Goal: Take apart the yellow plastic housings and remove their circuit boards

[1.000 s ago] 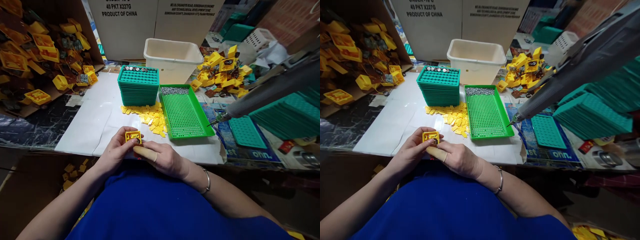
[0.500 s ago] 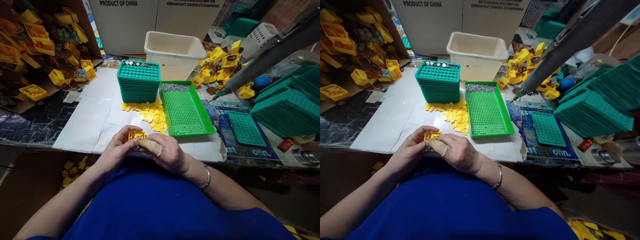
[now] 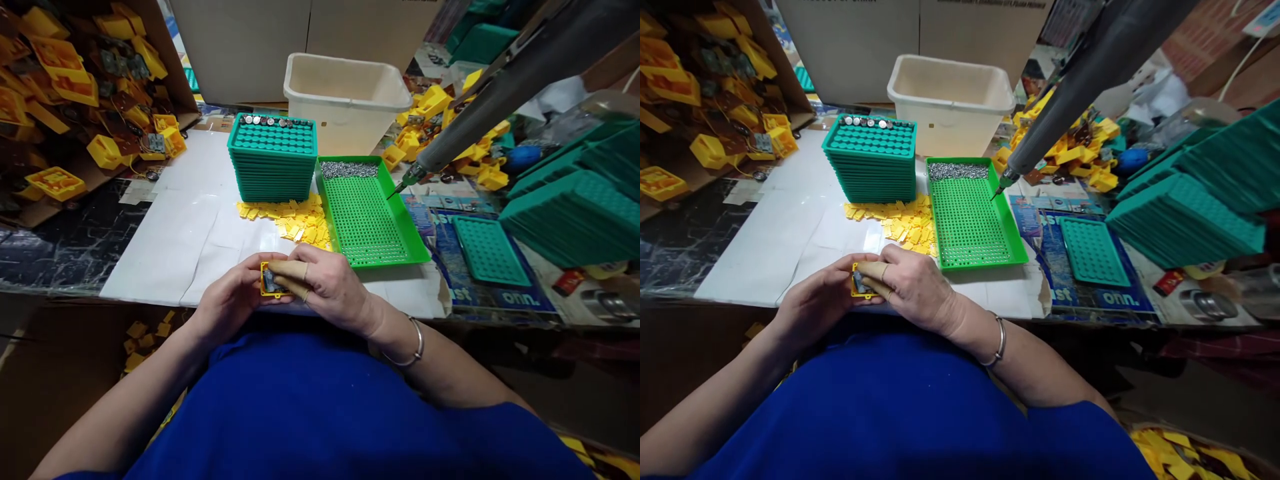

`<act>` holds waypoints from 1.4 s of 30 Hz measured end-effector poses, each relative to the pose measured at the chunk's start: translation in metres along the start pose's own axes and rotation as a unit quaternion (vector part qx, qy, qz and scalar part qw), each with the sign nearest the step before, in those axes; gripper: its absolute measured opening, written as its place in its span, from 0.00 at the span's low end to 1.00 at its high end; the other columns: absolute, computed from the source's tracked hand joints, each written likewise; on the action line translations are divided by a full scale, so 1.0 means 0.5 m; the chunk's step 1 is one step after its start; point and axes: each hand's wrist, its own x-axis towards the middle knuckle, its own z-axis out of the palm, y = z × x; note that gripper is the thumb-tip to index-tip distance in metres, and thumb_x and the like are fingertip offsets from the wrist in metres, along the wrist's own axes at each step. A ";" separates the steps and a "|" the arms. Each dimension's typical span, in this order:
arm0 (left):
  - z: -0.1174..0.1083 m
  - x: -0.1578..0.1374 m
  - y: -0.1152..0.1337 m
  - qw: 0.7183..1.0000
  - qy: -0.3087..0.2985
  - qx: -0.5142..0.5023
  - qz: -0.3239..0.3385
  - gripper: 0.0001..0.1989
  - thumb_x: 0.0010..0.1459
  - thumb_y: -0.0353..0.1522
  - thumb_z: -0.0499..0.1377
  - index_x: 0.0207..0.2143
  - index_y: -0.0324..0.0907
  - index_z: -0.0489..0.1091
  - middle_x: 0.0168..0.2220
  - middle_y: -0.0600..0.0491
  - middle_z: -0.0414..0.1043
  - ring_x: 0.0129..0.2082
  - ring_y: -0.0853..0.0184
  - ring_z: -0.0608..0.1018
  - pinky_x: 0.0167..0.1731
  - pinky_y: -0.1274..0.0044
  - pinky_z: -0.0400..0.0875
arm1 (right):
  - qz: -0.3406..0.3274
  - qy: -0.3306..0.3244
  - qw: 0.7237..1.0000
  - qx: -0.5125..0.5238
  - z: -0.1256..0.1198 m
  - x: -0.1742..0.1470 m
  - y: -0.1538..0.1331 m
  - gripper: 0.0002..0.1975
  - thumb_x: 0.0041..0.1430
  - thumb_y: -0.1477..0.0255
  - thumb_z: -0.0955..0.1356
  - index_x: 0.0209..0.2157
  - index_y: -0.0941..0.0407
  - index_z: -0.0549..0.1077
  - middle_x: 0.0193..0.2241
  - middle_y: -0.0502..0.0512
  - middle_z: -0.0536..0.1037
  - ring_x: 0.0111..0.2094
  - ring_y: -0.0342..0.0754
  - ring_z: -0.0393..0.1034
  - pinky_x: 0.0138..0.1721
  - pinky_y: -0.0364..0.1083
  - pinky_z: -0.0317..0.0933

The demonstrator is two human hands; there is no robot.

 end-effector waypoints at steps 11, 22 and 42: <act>-0.016 -0.007 0.003 0.940 0.041 0.315 0.122 0.19 0.60 0.37 0.61 0.54 0.47 0.72 0.56 0.50 0.72 0.57 0.55 0.71 0.58 0.68 0.65 | 0.000 0.180 0.984 0.003 0.047 -0.005 -0.014 0.05 0.65 0.73 0.65 0.37 0.59 0.72 0.28 0.50 0.74 0.29 0.39 0.67 0.31 0.39 0.61; -0.014 0.009 -0.013 0.957 0.072 0.277 0.041 0.19 0.56 0.39 0.64 0.50 0.47 0.73 0.50 0.51 0.77 0.50 0.58 0.77 0.48 0.76 0.71 | -0.083 0.142 0.985 -0.054 0.034 -0.042 0.043 0.17 0.70 0.65 0.59 0.43 0.58 0.75 0.27 0.50 0.71 0.29 0.39 0.66 0.32 0.39 0.62; 0.016 0.017 -0.023 0.966 -0.029 0.247 0.071 0.17 0.62 0.34 0.60 0.54 0.48 0.70 0.55 0.50 0.73 0.55 0.58 0.72 0.53 0.72 0.66 | 0.014 0.221 0.973 -0.061 0.010 -0.076 0.017 0.15 0.62 0.64 0.69 0.46 0.59 0.74 0.36 0.57 0.76 0.35 0.45 0.71 0.39 0.47 0.63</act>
